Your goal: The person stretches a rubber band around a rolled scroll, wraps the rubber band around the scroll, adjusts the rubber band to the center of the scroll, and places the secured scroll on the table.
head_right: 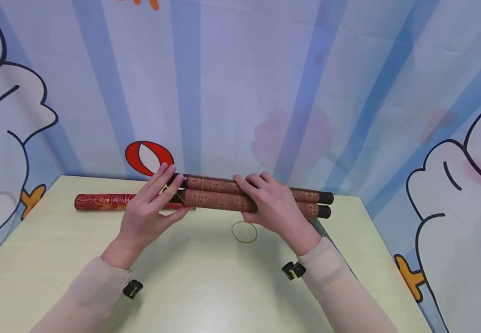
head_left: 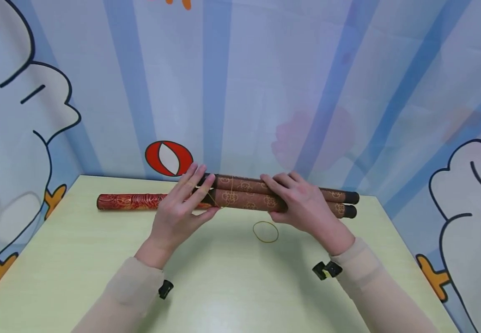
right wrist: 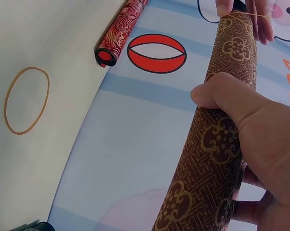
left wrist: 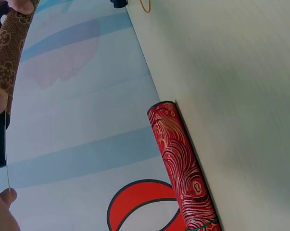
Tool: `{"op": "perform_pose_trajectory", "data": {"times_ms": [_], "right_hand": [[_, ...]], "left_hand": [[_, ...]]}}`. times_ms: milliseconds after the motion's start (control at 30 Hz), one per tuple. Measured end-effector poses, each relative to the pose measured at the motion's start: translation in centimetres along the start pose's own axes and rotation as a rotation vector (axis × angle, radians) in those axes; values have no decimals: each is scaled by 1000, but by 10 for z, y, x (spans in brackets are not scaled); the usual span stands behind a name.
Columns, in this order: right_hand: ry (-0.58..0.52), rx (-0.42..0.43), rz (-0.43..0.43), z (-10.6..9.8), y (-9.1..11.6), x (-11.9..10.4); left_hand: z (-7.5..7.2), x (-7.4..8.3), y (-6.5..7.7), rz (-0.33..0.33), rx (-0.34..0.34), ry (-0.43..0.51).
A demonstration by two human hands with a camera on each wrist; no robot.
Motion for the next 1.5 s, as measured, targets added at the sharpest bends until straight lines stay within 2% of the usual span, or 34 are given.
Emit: {"op": "perform_pose_trajectory", "data": {"times_ms": [133,333,700,900,1200,1500], "right_hand": [[-4,6,-15,1,0,-1],[-2,21,-47,0,2,-4],[24,3,-111,6,0,-13],[21,11,-143,7,0,-19],[35,11,-161,6,1,-19],[53,-25,-173,11,5,-20]], "left_hand": [[-1,-3,0,-18,-20,41],[-1,0,-4,-11,-63,91],[4,-4,-9,-27,-235,129],[8,-6,-10,-66,-312,160],[16,-5,-8,-96,-375,135],[29,-4,-4,-164,-542,90]]}}
Point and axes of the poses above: each hand's wrist, its own y-axis away from the middle knuckle, its own z-axis out of the palm, x = y × z, the point moved 10 cm from there along -y, towards the middle knuckle, and after that the axes turned 12 degrees about x, right-handed, at the moved point
